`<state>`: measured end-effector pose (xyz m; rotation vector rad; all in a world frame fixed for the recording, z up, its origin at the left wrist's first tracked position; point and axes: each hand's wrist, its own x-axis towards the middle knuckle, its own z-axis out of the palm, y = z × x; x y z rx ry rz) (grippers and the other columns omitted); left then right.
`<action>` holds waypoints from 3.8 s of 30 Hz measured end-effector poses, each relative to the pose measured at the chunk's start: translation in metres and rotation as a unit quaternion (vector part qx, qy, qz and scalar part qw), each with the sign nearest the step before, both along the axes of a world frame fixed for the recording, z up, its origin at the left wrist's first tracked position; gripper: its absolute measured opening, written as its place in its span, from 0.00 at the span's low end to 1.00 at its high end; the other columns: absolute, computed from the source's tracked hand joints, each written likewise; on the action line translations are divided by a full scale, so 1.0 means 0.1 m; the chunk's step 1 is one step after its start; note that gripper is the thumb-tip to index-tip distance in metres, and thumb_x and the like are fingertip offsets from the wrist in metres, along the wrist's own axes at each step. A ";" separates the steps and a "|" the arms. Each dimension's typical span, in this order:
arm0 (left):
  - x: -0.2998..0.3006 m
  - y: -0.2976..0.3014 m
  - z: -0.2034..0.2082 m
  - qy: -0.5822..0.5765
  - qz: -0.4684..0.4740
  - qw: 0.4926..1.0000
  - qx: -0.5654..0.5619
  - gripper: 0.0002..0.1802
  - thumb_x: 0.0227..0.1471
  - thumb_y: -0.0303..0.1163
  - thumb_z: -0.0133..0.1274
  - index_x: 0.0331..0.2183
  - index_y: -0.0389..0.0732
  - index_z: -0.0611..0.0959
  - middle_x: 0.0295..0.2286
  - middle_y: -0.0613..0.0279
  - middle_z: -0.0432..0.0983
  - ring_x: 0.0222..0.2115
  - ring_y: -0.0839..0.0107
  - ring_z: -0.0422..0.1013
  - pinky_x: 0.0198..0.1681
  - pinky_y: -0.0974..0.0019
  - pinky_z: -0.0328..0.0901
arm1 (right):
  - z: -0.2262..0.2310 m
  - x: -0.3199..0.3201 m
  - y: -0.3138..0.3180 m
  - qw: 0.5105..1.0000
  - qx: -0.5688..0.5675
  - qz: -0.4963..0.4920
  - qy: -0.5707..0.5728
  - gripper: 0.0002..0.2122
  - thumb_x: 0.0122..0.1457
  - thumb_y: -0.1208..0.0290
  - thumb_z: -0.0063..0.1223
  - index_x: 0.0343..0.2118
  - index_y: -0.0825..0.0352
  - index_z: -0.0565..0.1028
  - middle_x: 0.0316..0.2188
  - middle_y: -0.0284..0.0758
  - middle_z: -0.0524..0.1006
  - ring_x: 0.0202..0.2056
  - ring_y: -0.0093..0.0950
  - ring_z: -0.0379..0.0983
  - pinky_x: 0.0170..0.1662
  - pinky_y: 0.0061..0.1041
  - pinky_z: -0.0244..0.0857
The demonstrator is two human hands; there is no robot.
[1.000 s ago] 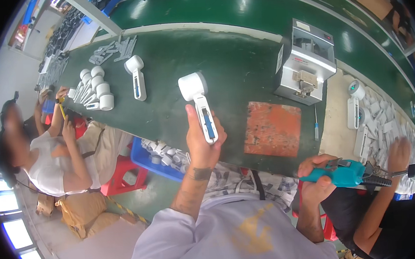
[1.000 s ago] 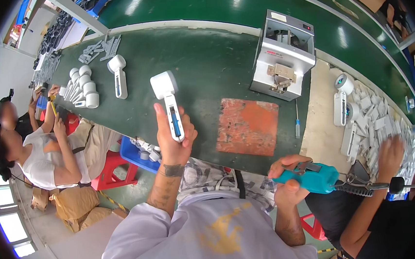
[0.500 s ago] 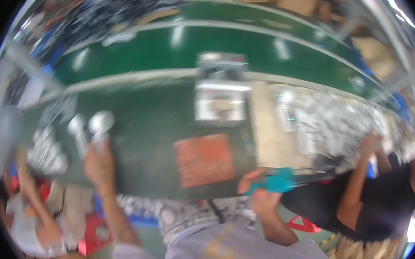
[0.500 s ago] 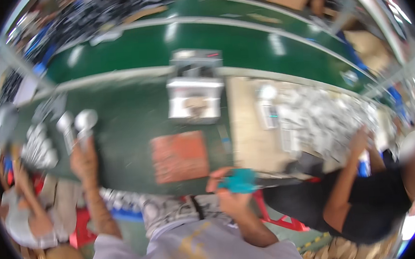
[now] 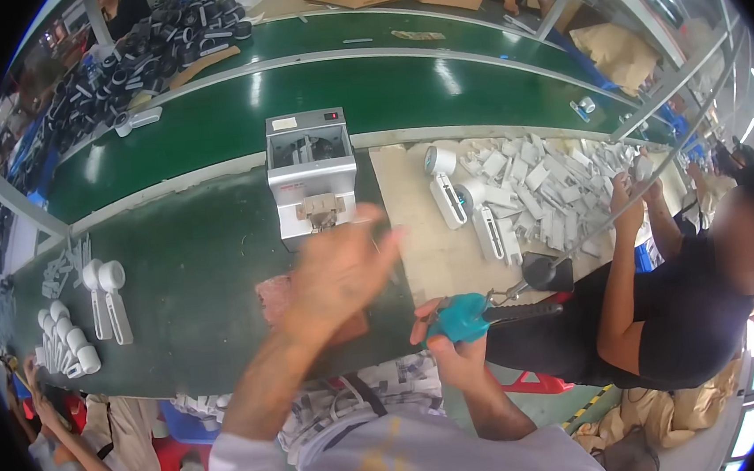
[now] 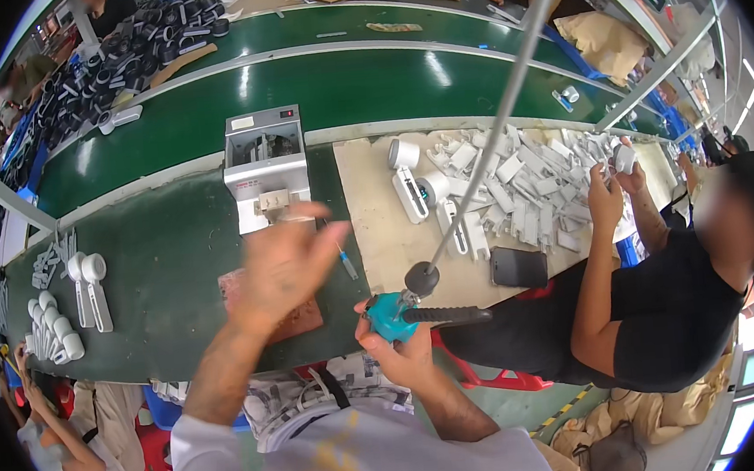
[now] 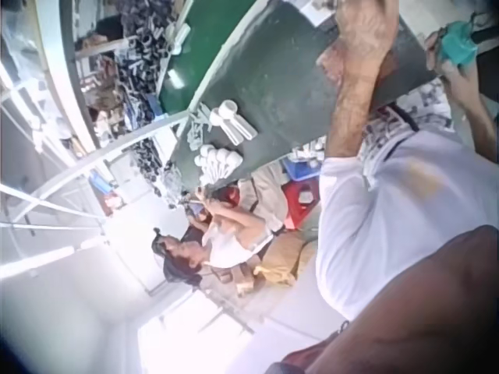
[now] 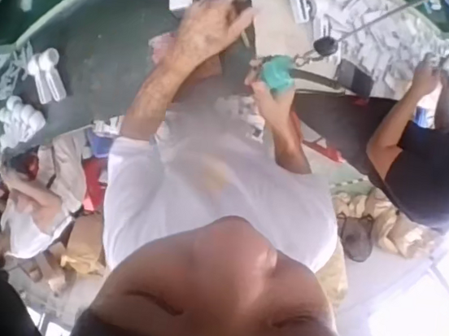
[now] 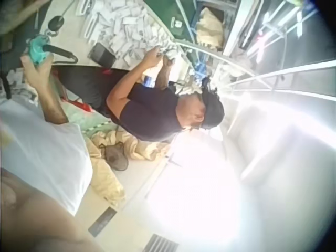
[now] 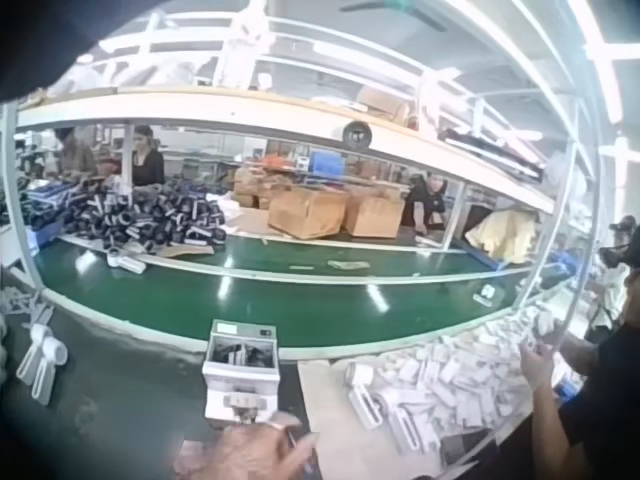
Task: Assemble plastic components of handheld fans using an electric screwdriver on an assembly line.
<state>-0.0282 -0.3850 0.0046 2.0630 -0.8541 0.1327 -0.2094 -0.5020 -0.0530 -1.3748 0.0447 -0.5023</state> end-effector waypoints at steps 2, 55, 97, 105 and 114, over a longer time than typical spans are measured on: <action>0.06 -0.66 -0.34 -0.050 -0.044 0.997 -0.032 0.22 0.57 0.48 0.60 0.35 0.36 0.80 0.24 0.51 0.80 0.25 0.50 0.77 0.29 0.52 0.71 | 0.03 -0.07 -0.01 1.000 0.000 0.014 0.015 0.21 0.62 0.68 0.62 0.52 0.75 0.70 0.31 0.34 0.77 0.29 0.18 0.69 0.33 0.20 0.64; 0.01 1.05 -0.79 -0.051 -0.055 0.996 0.046 0.08 0.58 0.34 0.59 0.38 0.42 0.84 0.34 0.60 0.75 0.40 0.57 0.72 0.48 0.56 0.68 | 0.47 2.20 0.58 0.991 -0.066 -0.003 -0.119 0.21 0.68 0.54 0.56 0.43 0.73 0.73 0.22 0.31 0.72 0.23 0.23 0.71 0.28 0.23 0.64; 0.04 1.00 -0.84 -0.035 -0.049 0.998 0.019 0.11 0.56 0.32 0.60 0.41 0.40 0.83 0.36 0.57 0.76 0.37 0.52 0.72 0.45 0.52 0.68 | 0.09 1.66 0.51 0.997 -0.023 0.051 -0.052 0.21 0.69 0.51 0.52 0.35 0.69 0.68 0.21 0.35 0.69 0.21 0.27 0.67 0.27 0.28 0.64; -0.04 1.04 -0.81 -0.084 -0.045 0.995 0.032 0.16 0.55 0.39 0.62 0.42 0.40 0.84 0.35 0.57 0.76 0.38 0.55 0.73 0.45 0.54 0.69 | 0.33 1.50 0.39 0.998 -0.009 -0.035 -0.053 0.24 0.69 0.49 0.50 0.45 0.72 0.72 0.22 0.32 0.72 0.23 0.24 0.70 0.27 0.25 0.66; -0.31 1.08 -0.68 0.035 -0.009 0.998 0.049 0.19 0.58 0.42 0.61 0.45 0.39 0.81 0.38 0.56 0.81 0.38 0.59 0.79 0.42 0.57 0.72 | 0.31 1.27 -0.03 0.981 -0.069 -0.170 -0.061 0.25 0.70 0.50 0.48 0.51 0.73 0.69 0.27 0.36 0.74 0.31 0.29 0.73 0.37 0.29 0.68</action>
